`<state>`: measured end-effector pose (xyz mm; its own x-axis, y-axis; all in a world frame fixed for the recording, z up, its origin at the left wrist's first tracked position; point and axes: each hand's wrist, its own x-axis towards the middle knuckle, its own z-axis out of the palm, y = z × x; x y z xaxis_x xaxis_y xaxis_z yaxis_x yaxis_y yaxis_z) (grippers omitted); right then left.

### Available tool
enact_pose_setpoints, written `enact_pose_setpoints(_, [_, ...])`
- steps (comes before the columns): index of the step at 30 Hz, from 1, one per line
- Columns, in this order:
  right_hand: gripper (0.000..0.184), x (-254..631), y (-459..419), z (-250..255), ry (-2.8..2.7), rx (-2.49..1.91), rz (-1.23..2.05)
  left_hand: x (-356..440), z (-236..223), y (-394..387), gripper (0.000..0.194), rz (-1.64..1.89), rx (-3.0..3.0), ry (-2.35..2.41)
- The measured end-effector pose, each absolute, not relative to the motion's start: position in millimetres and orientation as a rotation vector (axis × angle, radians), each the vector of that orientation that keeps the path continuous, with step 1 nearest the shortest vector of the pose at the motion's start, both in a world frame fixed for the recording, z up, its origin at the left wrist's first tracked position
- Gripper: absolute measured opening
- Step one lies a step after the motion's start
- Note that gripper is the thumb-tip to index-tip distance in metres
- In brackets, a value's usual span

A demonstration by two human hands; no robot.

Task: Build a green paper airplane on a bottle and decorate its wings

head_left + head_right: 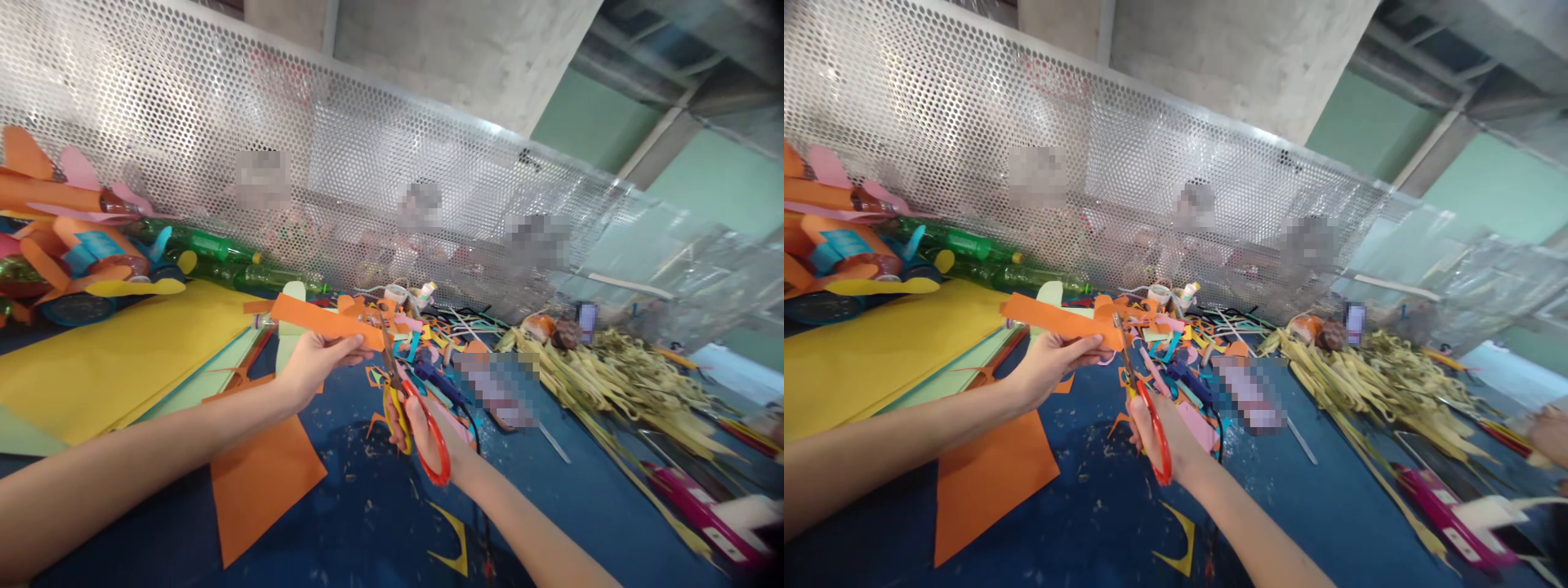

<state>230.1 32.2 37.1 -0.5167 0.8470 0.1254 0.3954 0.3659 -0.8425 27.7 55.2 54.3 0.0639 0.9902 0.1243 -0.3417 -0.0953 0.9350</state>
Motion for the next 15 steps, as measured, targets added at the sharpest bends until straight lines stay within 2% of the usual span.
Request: enact_pose_setpoints(15, [0.047,231,32,20,-1.958,-1.093,1.230,23,53,64,0.025,1.399,1.047,0.786])
